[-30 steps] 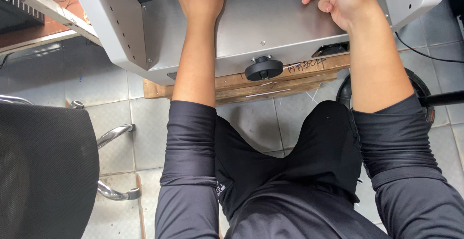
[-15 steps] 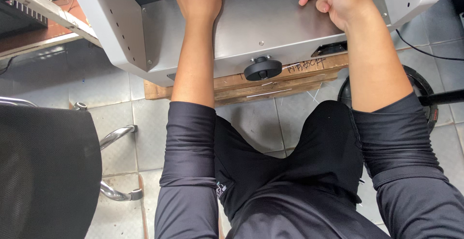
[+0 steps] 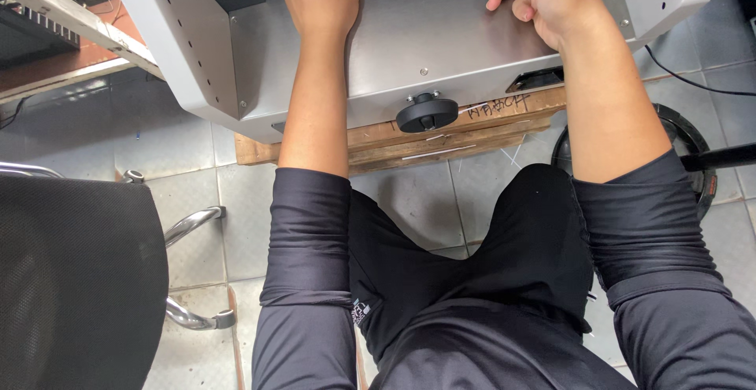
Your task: The person feeds a stack of printed booklets into a thermal binding machine, waits for the cycle to complete, and removes the bound books. They then apply yellow tape to the spine of a separate document on the table.
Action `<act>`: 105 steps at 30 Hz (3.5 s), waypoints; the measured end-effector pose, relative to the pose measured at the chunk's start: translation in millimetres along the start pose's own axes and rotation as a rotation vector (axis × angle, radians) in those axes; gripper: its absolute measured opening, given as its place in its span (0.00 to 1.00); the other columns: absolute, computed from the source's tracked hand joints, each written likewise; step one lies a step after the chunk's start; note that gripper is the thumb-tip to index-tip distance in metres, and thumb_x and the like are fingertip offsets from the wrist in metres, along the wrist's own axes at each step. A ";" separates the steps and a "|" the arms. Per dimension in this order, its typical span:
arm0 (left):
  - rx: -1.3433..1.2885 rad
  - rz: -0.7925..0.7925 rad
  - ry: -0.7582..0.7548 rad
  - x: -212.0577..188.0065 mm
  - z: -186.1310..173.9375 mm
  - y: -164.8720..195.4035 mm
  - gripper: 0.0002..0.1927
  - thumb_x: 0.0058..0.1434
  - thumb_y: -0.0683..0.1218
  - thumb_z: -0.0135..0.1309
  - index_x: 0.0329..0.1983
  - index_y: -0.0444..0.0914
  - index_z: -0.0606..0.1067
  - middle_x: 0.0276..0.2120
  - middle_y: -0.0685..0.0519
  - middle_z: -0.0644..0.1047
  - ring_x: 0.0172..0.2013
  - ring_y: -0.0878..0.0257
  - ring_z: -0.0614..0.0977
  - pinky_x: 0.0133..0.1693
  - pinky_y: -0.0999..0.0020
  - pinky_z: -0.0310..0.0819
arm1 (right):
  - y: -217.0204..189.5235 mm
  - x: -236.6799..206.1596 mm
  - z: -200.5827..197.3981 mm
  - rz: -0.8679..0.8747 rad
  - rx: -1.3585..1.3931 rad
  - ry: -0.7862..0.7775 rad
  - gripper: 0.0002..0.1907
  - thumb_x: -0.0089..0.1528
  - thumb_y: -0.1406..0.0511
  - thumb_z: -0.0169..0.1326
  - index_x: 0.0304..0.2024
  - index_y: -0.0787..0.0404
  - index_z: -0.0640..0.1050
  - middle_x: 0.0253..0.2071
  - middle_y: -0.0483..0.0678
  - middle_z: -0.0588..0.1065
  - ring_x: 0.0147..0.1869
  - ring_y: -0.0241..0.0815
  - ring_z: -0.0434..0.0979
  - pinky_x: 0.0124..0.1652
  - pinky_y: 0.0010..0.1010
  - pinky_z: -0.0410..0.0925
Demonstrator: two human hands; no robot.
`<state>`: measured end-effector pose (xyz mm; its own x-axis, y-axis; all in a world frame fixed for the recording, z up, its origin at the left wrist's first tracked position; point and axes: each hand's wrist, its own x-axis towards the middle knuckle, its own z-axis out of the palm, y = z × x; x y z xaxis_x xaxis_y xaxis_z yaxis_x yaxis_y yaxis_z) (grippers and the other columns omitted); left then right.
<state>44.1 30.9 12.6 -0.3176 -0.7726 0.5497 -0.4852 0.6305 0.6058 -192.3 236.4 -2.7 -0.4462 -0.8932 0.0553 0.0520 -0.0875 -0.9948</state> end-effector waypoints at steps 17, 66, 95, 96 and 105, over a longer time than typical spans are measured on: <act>-0.057 0.078 0.074 3.8 9.6 -5.8 0.16 0.46 0.50 0.74 0.24 0.35 0.80 0.21 0.49 0.82 0.24 0.50 0.84 0.28 0.59 0.77 | -26.1 -47.7 36.2 -0.225 -0.144 0.055 0.24 0.62 0.73 0.48 0.62 0.63 0.68 0.65 0.46 0.67 0.48 0.47 0.83 0.41 0.28 0.78; -0.391 -0.307 0.208 -194.7 -73.3 -122.5 0.67 0.43 0.46 0.80 0.77 0.33 0.46 0.68 0.38 0.63 0.69 0.47 0.66 0.71 0.53 0.59 | 128.2 -134.5 -74.2 -0.505 -0.318 0.444 0.55 0.61 0.70 0.72 0.77 0.61 0.48 0.72 0.53 0.62 0.75 0.45 0.61 0.74 0.35 0.56; -0.342 -0.326 0.229 -186.9 -73.6 -116.7 0.66 0.42 0.48 0.80 0.76 0.33 0.47 0.67 0.38 0.64 0.67 0.47 0.68 0.70 0.53 0.61 | 134.5 -129.3 -71.7 -0.508 -0.391 0.501 0.54 0.61 0.70 0.71 0.77 0.60 0.48 0.70 0.53 0.63 0.74 0.46 0.63 0.75 0.36 0.58; -0.346 -0.325 0.228 -186.9 -73.6 -116.9 0.66 0.43 0.48 0.80 0.76 0.33 0.47 0.66 0.38 0.64 0.67 0.47 0.68 0.70 0.53 0.61 | 134.5 -129.4 -71.7 -0.507 -0.398 0.503 0.54 0.61 0.70 0.71 0.77 0.60 0.48 0.70 0.53 0.63 0.75 0.47 0.64 0.75 0.36 0.58; -0.339 -0.330 0.222 -186.7 -74.5 -119.1 0.65 0.42 0.48 0.80 0.75 0.34 0.49 0.66 0.39 0.65 0.67 0.46 0.69 0.70 0.51 0.61 | 131.8 -130.5 -69.6 -0.486 -0.436 0.513 0.54 0.60 0.70 0.70 0.76 0.60 0.47 0.72 0.54 0.64 0.75 0.47 0.65 0.75 0.36 0.59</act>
<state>221.8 105.6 -119.3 0.0063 -0.9231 0.3844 -0.2272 0.3731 0.8995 -189.4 372.1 -147.1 -0.6871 -0.4789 0.5464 -0.5552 -0.1390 -0.8200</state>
